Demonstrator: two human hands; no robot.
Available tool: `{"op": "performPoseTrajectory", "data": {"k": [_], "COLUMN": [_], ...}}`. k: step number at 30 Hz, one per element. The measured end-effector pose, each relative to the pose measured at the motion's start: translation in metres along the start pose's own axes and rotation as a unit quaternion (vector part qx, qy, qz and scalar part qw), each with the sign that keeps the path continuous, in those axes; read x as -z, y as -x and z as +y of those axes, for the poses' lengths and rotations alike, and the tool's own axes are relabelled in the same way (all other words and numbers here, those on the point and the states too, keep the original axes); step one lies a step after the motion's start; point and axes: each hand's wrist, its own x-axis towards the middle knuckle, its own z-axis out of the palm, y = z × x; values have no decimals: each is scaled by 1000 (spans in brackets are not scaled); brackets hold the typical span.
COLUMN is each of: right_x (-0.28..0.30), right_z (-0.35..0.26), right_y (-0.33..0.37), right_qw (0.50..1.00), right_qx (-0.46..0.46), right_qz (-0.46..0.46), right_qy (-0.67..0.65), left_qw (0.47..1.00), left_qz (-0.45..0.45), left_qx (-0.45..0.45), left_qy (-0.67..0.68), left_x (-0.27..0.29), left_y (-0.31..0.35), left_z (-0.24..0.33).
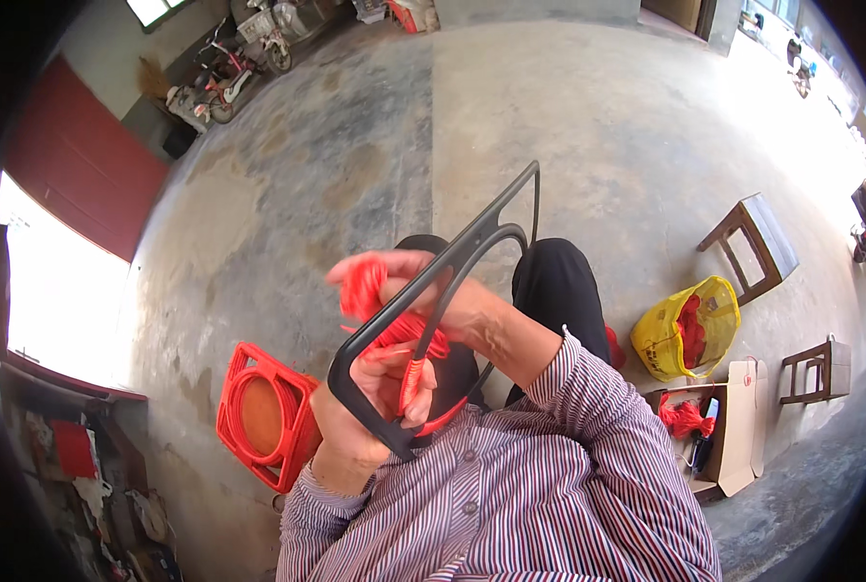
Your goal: The person wraps red string around a black plastic frame by hand, repeatedly looping the string through the center and around the edge. After wrapping the frame, they tie off the remaining bundle of string to the object.
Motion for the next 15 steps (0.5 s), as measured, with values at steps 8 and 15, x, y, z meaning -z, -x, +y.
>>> {"op": "performPoseTrajectory", "data": {"k": [8,15], "right_x": [2,29], "right_z": [-18,11], "right_y": [3,53], "right_qw": [941,962], "right_qx": [126,3], "right_qz": [-137,178], "right_qy": [282,207], "left_qw": [986,992], "left_qz": [18,53], "left_qx": [93,-56], "left_qy": [136,103], "left_x": [6,30], "left_y": [-9,-22], "left_z": [-6,-4]}}
